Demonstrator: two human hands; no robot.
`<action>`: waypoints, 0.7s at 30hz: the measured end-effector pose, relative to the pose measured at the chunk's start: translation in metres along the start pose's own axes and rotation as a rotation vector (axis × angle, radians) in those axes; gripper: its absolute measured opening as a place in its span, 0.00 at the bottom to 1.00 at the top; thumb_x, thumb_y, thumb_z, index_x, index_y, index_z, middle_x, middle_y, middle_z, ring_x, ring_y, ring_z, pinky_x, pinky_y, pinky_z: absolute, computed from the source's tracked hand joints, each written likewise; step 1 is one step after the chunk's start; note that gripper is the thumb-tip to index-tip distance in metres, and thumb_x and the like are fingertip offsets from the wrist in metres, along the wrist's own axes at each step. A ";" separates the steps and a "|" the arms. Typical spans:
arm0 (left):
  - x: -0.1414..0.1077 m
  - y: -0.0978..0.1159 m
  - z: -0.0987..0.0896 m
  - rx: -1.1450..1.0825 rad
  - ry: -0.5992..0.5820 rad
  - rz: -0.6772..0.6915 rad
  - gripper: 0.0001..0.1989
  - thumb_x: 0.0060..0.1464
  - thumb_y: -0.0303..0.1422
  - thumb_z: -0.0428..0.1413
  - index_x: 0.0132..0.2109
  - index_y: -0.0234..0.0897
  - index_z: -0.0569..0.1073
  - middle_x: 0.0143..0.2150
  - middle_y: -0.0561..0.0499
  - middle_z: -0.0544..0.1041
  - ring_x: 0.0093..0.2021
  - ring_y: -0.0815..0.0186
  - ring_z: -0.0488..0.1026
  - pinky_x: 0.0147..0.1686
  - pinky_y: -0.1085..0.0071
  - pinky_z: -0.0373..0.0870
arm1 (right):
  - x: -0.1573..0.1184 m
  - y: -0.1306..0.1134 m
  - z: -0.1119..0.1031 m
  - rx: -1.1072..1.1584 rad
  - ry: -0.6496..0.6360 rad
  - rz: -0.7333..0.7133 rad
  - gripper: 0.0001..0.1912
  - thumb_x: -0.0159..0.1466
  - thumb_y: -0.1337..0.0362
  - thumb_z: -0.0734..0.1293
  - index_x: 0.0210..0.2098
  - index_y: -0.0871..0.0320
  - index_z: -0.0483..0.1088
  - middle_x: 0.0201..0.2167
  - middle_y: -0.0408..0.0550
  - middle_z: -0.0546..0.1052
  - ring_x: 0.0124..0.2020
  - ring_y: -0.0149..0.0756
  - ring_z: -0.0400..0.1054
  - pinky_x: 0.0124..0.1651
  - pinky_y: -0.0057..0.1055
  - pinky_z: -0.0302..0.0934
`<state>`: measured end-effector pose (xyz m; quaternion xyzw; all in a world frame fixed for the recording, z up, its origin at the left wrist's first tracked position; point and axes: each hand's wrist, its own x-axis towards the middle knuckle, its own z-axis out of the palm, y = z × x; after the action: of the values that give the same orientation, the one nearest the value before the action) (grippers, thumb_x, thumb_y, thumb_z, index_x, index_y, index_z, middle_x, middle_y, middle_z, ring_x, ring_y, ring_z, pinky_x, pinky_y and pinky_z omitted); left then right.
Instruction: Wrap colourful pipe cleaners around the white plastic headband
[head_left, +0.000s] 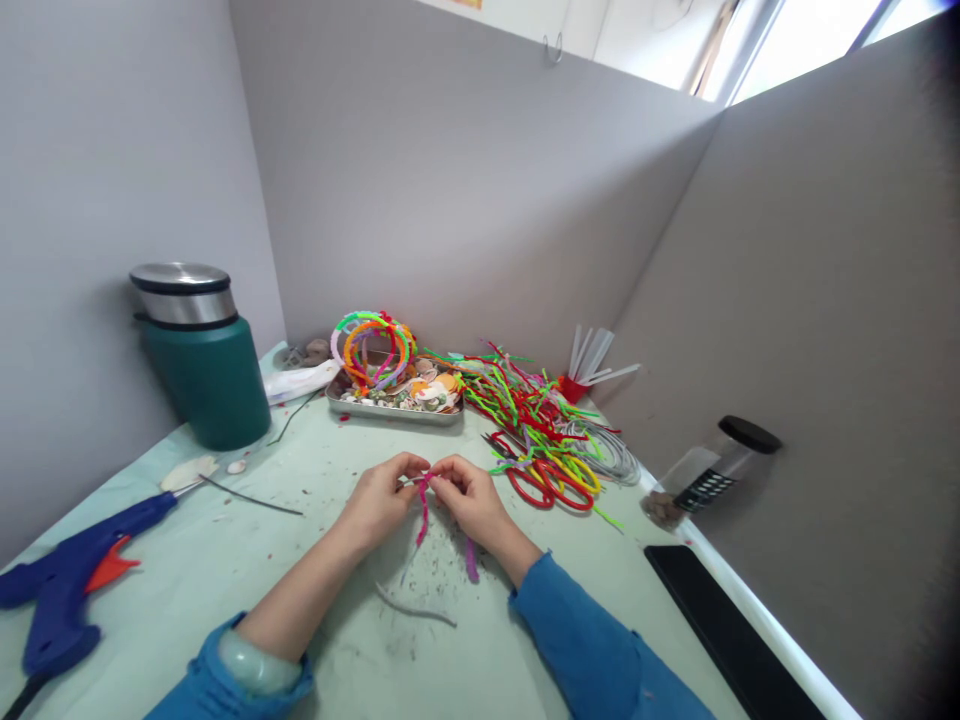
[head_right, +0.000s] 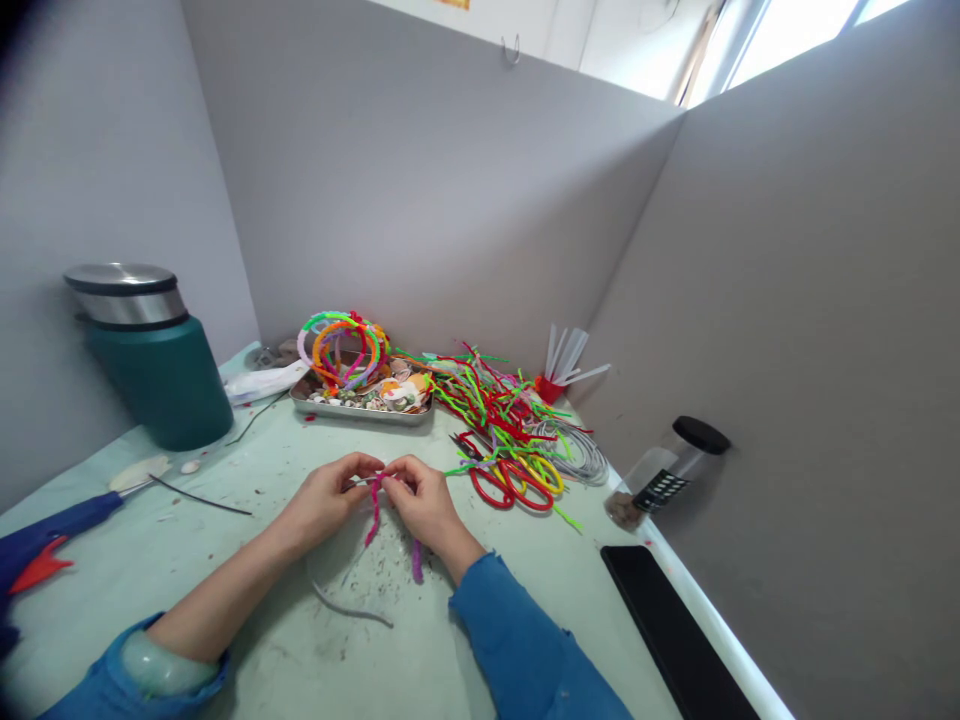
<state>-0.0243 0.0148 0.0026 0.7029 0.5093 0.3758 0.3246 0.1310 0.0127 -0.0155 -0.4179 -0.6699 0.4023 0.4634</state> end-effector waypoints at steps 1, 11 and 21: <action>-0.001 0.000 0.000 0.082 0.008 0.033 0.12 0.46 0.28 0.51 0.40 0.38 0.72 0.37 0.51 0.76 0.35 0.67 0.71 0.34 0.74 0.63 | 0.000 0.000 0.000 -0.003 0.000 -0.002 0.05 0.58 0.64 0.62 0.33 0.58 0.67 0.18 0.37 0.64 0.20 0.25 0.56 0.24 0.22 0.50; -0.005 0.004 -0.004 0.428 0.033 0.189 0.06 0.49 0.29 0.50 0.35 0.38 0.70 0.34 0.50 0.74 0.34 0.66 0.69 0.34 0.74 0.61 | 0.001 -0.002 0.000 0.039 0.008 0.053 0.04 0.56 0.65 0.63 0.30 0.59 0.68 0.17 0.37 0.64 0.19 0.25 0.56 0.23 0.22 0.51; -0.005 0.011 -0.007 0.286 0.011 0.120 0.09 0.50 0.35 0.49 0.31 0.39 0.73 0.29 0.52 0.76 0.29 0.67 0.69 0.30 0.74 0.58 | 0.002 -0.003 0.000 0.070 0.007 0.063 0.06 0.56 0.63 0.64 0.30 0.59 0.68 0.16 0.37 0.64 0.18 0.25 0.56 0.22 0.22 0.51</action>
<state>-0.0264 0.0074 0.0146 0.7691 0.5164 0.3219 0.1955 0.1303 0.0136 -0.0122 -0.4237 -0.6404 0.4384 0.4670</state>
